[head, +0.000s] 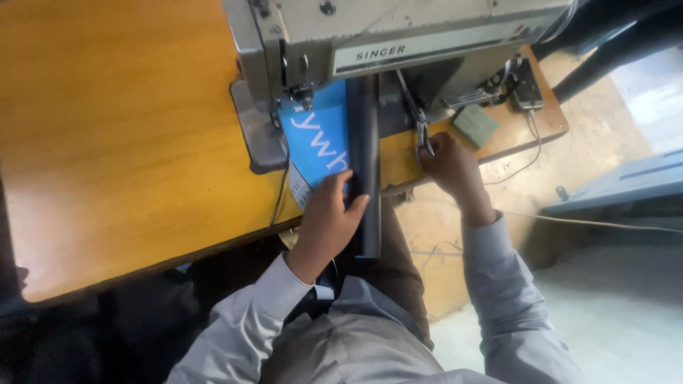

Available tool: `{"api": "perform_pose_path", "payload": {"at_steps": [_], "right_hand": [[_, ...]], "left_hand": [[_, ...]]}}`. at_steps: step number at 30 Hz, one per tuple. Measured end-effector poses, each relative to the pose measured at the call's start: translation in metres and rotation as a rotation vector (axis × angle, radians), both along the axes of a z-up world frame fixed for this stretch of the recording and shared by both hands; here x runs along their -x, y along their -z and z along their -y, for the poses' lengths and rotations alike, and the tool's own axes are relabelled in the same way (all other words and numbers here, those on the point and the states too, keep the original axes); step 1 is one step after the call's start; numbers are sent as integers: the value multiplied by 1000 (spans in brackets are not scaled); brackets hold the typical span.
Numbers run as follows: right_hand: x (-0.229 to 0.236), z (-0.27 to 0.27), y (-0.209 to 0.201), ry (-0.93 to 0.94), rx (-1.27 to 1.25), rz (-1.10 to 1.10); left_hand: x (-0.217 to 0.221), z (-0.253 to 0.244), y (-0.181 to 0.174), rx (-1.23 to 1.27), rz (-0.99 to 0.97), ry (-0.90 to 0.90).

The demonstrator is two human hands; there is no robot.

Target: The person aligns a blue printed banner with a black fabric strip under the presser foot of a Singer sewing machine. They guide the materials through the machine to sew the strip along the edge of the banner, adjusting the fabric as needed.

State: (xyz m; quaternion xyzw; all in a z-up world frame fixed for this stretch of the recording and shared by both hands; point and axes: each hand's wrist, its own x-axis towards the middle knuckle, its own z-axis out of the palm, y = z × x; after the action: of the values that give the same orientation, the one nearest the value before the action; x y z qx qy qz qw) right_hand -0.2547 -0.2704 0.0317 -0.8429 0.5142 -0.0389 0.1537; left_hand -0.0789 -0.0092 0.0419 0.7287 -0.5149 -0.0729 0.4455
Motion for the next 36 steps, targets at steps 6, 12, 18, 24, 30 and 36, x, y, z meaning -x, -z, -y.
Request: {"api": "perform_pose_path", "payload": {"at_steps": [6,12,18,24,30,36], "right_hand": [[42,-61,-89,79,-364,371],[115,-105,-127,-237,-635,352],[-2,-153,-166,-543,-619,294],[-175,-172,-116,-804,-586,70],[-301,-198,-86,-784,-405,85],[-338,-197,-66,-838,-380,97]], "left_hand": [[-7,-7,-39,-241,-581,46],[-7,-6,-37,-293,-653,62],[0,-5,-4,-288,-670,33],[10,-13,27,-117,-503,81],[15,-16,13,-155,-386,28],[0,-11,-11,-207,-520,52]]}}
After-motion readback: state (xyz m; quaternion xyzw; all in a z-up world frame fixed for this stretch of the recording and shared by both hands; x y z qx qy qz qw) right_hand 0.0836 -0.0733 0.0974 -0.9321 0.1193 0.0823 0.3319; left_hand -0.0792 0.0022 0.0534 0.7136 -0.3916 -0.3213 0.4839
